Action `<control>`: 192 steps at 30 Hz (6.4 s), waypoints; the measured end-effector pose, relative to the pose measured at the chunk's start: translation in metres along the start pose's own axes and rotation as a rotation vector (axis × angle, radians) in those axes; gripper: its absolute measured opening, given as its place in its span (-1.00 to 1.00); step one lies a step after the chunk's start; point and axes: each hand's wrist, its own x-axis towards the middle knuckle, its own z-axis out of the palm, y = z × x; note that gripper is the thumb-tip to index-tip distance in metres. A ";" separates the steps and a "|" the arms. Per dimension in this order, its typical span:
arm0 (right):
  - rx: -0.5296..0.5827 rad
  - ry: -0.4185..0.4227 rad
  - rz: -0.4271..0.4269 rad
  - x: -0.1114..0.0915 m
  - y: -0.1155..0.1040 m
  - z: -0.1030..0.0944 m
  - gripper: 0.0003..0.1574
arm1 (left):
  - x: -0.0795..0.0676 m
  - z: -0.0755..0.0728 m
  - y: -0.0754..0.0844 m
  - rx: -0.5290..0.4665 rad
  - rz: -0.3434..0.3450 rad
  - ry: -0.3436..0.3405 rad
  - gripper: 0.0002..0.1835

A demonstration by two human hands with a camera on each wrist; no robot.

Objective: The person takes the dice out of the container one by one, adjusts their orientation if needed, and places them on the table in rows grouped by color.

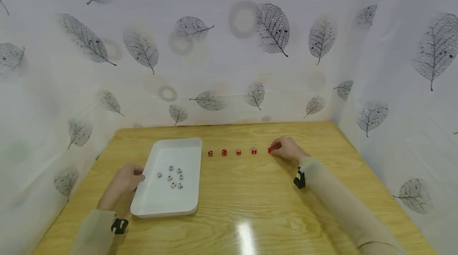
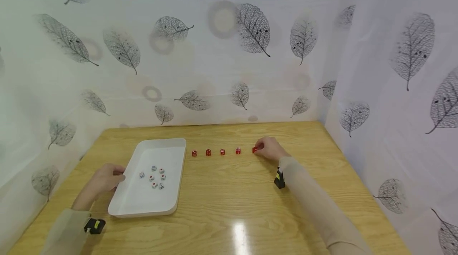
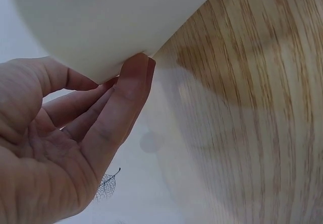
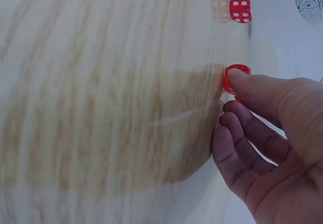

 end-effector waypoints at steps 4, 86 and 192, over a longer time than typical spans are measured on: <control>-0.008 -0.018 -0.014 0.000 0.003 -0.002 -0.74 | 0.002 -0.001 0.001 0.005 0.009 -0.006 -0.60; 0.118 -0.108 -0.269 0.021 -0.116 0.051 -0.74 | -0.002 -0.001 0.003 0.019 0.005 -0.002 -0.59; -0.095 -0.290 -0.479 0.036 -0.250 0.150 -0.79 | -0.008 0.004 0.000 0.009 0.023 0.016 -0.59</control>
